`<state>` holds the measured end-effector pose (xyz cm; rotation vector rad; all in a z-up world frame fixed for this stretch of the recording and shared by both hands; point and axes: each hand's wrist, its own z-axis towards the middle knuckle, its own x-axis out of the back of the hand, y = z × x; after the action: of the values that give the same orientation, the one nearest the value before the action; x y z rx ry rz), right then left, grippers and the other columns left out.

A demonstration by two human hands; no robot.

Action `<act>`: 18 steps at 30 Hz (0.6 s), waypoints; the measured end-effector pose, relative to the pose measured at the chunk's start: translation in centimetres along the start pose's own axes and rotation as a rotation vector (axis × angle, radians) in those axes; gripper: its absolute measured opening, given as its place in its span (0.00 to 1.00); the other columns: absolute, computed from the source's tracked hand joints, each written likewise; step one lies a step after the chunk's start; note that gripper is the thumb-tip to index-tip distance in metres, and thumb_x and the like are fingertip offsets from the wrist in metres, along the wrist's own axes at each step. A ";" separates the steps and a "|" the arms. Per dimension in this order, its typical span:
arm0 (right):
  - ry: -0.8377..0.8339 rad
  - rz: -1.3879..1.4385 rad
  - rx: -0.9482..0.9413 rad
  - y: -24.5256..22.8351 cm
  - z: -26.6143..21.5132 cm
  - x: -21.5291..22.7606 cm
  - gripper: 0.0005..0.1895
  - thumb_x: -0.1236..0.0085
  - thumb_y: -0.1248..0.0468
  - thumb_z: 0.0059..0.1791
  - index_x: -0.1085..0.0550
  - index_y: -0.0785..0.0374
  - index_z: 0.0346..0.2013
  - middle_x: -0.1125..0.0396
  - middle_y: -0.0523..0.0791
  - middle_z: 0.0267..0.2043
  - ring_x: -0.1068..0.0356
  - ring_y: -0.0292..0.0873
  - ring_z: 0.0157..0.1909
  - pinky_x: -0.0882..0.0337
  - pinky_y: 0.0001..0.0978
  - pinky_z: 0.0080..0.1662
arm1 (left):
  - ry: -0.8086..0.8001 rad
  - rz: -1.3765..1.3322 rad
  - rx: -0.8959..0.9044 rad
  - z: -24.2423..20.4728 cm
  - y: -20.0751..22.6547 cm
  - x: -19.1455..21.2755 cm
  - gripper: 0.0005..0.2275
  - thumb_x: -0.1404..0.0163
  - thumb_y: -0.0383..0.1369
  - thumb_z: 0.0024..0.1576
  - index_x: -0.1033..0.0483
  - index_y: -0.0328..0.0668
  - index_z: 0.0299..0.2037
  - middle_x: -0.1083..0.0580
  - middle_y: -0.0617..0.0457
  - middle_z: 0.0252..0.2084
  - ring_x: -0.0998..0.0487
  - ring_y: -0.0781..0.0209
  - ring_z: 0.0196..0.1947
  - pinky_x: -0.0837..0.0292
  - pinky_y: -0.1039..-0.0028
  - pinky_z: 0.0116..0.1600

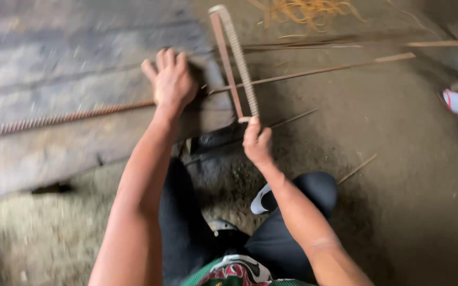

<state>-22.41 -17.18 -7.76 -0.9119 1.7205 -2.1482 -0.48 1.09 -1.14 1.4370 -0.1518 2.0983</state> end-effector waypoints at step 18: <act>-0.196 0.081 -0.063 -6.1 -1.3 0.0 0.28 0.51 0.45 0.55 0.20 0.69 0.32 0.26 0.56 0.30 0.23 0.55 0.41 0.25 0.48 0.40 | -0.156 -0.996 0.380 -22.3 2.8 25.9 0.11 0.56 0.21 0.65 0.32 0.25 0.57 0.30 0.34 0.53 0.25 0.37 0.59 0.27 0.49 0.61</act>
<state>-22.05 -14.49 -2.14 -1.0139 1.7062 -1.8946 -26.57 18.14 13.15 1.4408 0.7846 1.2151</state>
